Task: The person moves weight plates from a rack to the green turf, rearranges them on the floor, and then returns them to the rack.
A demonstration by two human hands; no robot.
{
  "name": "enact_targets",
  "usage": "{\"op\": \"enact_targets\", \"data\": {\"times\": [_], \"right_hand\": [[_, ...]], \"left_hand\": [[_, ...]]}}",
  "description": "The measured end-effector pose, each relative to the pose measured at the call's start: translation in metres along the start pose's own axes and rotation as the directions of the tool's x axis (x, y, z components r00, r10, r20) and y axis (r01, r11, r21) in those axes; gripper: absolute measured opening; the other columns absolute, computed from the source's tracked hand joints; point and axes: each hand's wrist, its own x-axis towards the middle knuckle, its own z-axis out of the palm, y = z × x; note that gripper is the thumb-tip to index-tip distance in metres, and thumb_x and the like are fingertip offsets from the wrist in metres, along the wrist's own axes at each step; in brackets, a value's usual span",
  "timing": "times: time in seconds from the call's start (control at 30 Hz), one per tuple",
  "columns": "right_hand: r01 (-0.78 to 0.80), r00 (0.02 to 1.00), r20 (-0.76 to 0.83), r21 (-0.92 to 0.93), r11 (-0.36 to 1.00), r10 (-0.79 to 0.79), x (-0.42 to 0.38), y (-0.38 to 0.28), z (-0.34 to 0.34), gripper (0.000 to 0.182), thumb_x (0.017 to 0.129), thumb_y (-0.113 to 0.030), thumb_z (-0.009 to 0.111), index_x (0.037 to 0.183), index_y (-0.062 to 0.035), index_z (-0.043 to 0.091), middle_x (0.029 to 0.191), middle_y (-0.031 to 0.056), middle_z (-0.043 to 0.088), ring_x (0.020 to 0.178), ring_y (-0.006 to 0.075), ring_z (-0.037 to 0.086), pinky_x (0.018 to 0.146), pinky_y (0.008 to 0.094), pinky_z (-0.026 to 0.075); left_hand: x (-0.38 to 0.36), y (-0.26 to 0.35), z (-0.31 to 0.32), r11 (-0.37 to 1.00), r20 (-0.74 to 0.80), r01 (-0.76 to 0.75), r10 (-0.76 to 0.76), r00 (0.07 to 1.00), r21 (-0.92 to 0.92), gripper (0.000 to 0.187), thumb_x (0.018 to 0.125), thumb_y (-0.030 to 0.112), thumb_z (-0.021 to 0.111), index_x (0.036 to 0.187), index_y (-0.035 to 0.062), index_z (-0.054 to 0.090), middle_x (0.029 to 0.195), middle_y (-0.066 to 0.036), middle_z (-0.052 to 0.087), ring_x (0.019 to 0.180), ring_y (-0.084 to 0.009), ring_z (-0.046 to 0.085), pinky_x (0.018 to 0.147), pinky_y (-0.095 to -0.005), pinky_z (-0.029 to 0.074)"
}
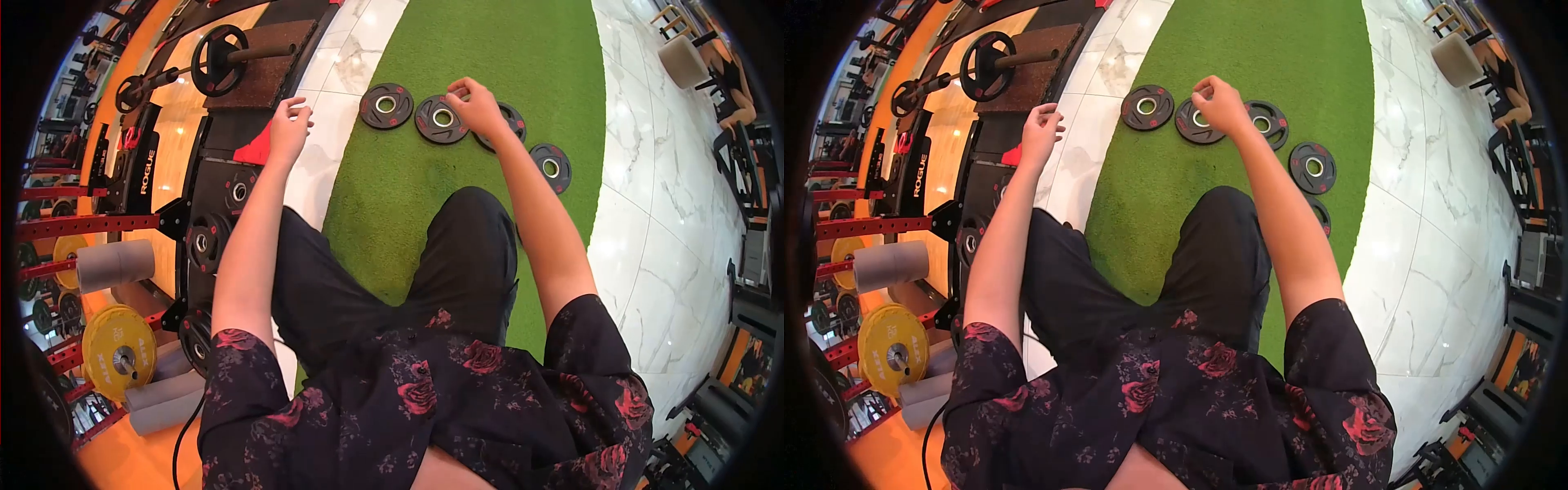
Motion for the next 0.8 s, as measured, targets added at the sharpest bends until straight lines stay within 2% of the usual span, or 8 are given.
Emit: {"op": "enact_targets", "data": {"times": [0.13,0.27,0.4,0.47,0.5,0.6,0.63,0.8], "right_hand": [[0.083,0.997,0.011,-0.112,0.990,-0.082,0.024,-0.004,-0.010,0.032,0.091,-0.024,0.072,0.114,-0.0017,0.069,0.103,0.0168,0.075,0.094,0.0324,0.072,0.086,0.0426,0.056],[0.115,0.992,0.079,-0.208,0.971,-0.101,0.047,0.018,0.029,0.031,0.091,-0.023,0.072,0.112,-0.0008,0.069,0.102,0.0188,0.075,0.094,0.0344,0.072,0.086,0.0435,0.056],[0.020,0.980,0.198,-0.248,0.968,0.031,0.065,0.044,0.079,0.035,0.090,-0.026,0.074,0.113,-0.0012,0.068,0.107,0.0219,0.073,0.104,0.0357,0.071,0.091,0.0448,0.055],[0.017,0.964,0.254,-0.357,0.934,0.080,0.068,0.056,0.106,0.040,0.090,-0.028,0.074,0.119,-0.0019,0.066,0.119,0.0236,0.069,0.115,0.0373,0.066,0.099,0.0457,0.053],[0.033,0.952,0.290,-0.419,0.907,0.099,0.070,0.063,0.120,0.045,0.092,-0.033,0.074,0.124,-0.0022,0.063,0.127,0.0239,0.064,0.122,0.0391,0.062,0.104,0.0464,0.050],[0.020,0.946,0.301,-0.431,0.902,0.123,0.072,0.078,0.155,0.048,0.094,-0.037,0.072,0.125,-0.0022,0.062,0.127,0.0237,0.064,0.122,0.0401,0.063,0.104,0.0464,0.050],[0.008,0.938,0.311,-0.453,0.891,0.150,0.074,0.081,0.164,0.051,0.095,-0.040,0.071,0.129,-0.0027,0.060,0.129,0.0237,0.062,0.122,0.0406,0.062,0.103,0.0470,0.051],[-0.060,0.915,0.321,-0.489,0.870,0.243,0.077,0.113,0.203,0.056,0.096,-0.040,0.071,0.135,-0.0037,0.054,0.136,0.0231,0.055,0.123,0.0428,0.062,0.104,0.0490,0.051]], "left_hand": [[0.026,0.012,0.000,0.983,0.055,0.089,-0.099,0.994,0.158,0.041,0.100,0.024,0.067,0.135,0.0048,0.057,0.111,-0.011,0.070,0.089,-0.0185,0.072,0.074,-0.0332,0.059],[0.057,-0.005,0.010,0.966,0.142,0.026,-0.064,0.988,0.259,0.047,0.098,0.028,0.069,0.136,0.0045,0.055,0.113,-0.012,0.069,0.086,-0.0188,0.072,0.071,-0.0344,0.059],[0.071,-0.054,0.028,0.962,0.232,0.002,-0.068,0.970,0.273,0.047,0.097,0.029,0.070,0.135,0.0047,0.055,0.110,-0.012,0.070,0.084,-0.0197,0.072,0.073,-0.0343,0.057],[0.074,-0.083,0.039,0.933,0.265,-0.107,0.013,0.964,0.344,0.046,0.094,0.028,0.070,0.130,0.0023,0.058,0.106,-0.016,0.075,0.089,-0.0281,0.074,0.083,-0.0394,0.057],[0.076,-0.097,0.045,0.941,0.286,-0.068,-0.031,0.958,0.331,0.045,0.095,0.027,0.069,0.130,0.0020,0.057,0.106,-0.017,0.075,0.095,-0.0312,0.073,0.088,-0.0414,0.055],[0.080,-0.143,0.066,0.933,0.325,-0.063,-0.060,0.944,0.354,0.044,0.096,0.027,0.068,0.131,0.0025,0.057,0.107,-0.017,0.075,0.098,-0.0314,0.072,0.090,-0.0412,0.054],[0.084,-0.163,0.076,0.928,0.330,-0.084,-0.044,0.943,0.364,0.043,0.099,0.028,0.069,0.134,0.0057,0.056,0.105,-0.013,0.073,0.085,-0.0238,0.071,0.081,-0.0376,0.056],[0.086,-0.208,0.112,0.909,0.404,-0.159,-0.012,0.915,0.386,0.046,0.100,0.028,0.068,0.139,0.0076,0.054,0.106,-0.016,0.070,0.097,-0.0298,0.069,0.088,-0.0406,0.055]]}}
